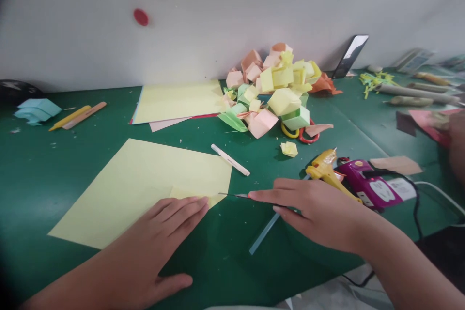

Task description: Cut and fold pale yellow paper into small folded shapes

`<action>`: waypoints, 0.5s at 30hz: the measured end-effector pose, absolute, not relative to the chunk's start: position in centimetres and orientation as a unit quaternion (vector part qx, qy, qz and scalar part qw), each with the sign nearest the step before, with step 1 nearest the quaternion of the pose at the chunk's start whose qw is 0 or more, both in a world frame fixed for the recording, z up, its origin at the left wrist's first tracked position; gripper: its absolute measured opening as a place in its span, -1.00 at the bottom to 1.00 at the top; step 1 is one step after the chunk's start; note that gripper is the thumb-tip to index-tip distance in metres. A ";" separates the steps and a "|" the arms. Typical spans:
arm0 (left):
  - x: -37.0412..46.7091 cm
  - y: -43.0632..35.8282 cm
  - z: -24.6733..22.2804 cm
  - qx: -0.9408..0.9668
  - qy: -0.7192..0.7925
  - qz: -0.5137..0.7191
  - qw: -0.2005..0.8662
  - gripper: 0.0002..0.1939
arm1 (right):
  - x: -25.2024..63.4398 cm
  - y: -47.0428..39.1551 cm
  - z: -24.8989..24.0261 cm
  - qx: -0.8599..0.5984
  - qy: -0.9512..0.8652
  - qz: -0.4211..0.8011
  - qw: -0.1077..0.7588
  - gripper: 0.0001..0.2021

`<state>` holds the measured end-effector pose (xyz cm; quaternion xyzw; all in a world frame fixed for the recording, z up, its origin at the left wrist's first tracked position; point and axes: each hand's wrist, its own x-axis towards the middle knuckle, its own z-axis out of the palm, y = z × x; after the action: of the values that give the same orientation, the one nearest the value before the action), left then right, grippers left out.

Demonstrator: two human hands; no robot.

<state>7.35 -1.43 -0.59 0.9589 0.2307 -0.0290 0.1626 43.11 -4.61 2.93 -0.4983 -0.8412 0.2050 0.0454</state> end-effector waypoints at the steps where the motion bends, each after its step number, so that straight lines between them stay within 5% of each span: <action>1: 7.3 -1.5 -0.6 0.960 0.231 -0.026 0.158 -0.05 | 43.1 -4.6 3.0 -0.497 -0.840 0.213 0.033 -0.48; 15: 7.0 -1.2 -1.4 0.958 0.246 0.032 0.146 -0.09 | 43.2 -4.5 3.8 -0.508 -0.827 0.240 -0.016 -0.45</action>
<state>7.03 -1.18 -1.43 0.9577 0.2459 0.0319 0.1460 43.16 -4.47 3.80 -0.5084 -0.8268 0.2400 -0.0158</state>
